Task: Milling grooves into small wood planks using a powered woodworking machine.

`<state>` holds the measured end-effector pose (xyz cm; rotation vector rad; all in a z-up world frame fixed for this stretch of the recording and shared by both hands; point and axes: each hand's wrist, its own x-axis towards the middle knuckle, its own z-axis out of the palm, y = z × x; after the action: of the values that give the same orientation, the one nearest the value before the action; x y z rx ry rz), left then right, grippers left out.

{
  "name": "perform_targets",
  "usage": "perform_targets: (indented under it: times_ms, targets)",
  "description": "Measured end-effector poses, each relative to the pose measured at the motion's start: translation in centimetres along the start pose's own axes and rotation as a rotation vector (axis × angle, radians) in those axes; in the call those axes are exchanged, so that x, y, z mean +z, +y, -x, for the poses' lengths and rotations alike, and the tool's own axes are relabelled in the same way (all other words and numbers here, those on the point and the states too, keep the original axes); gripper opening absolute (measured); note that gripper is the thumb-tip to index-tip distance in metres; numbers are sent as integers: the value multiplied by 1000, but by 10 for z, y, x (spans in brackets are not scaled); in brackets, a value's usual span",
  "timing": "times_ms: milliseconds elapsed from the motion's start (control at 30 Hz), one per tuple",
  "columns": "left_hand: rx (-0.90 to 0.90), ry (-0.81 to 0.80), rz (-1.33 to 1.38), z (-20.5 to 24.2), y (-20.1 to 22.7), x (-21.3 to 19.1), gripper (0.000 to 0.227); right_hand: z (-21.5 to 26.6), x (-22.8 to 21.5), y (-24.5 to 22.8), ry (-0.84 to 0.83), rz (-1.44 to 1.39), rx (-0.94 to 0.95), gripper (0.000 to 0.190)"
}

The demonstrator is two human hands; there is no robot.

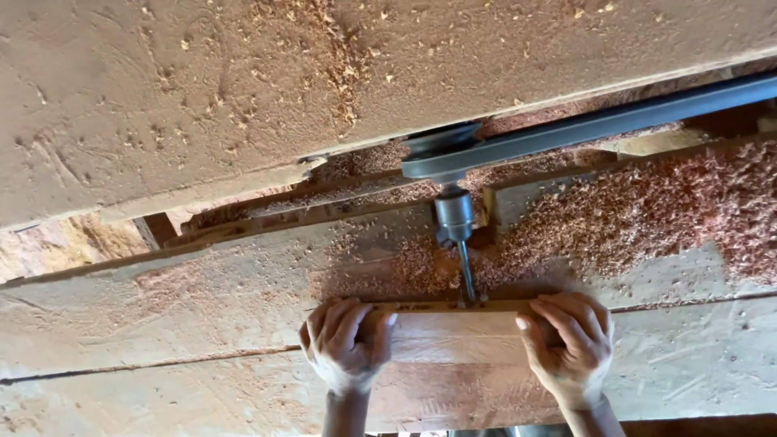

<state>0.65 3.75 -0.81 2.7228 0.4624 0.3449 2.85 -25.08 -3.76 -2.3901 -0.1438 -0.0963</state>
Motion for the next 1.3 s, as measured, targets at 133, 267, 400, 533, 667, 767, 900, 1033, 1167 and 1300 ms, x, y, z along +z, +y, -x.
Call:
perform_targets:
  times_ms: [133,267,400,533,667,767,900,1033,1167,1300]
  targets:
    - [-6,-33,-2,-2,2,-3,28,1,0,1,3,5,1,19]
    - [-12,-44,7,-8,5,-4,28,-2,0,3,-12,7,-7,18]
    - [-30,-73,-15,-9,9,-7,30,-4,-2,0,-20,10,0,18]
    - [-29,-81,-1,-8,8,-7,30,-3,0,3,-20,-5,-1,18]
    - [-23,-71,-15,-8,6,-6,31,-3,0,3,-20,-7,12,19]
    - [-20,-66,-18,-6,4,-5,31,-4,-1,0,-26,6,23,18]
    - [-9,-50,-13,-6,3,-3,33,-2,2,4,-14,15,-1,19]
    - [-14,-55,-24,-7,5,-5,33,-5,0,1,-24,32,5,18]
    - [-27,-52,-22,-8,6,-6,32,-4,1,4,-17,27,1,19]
    - [-30,-60,-27,-7,6,-6,31,-4,1,5,-17,16,9,21]
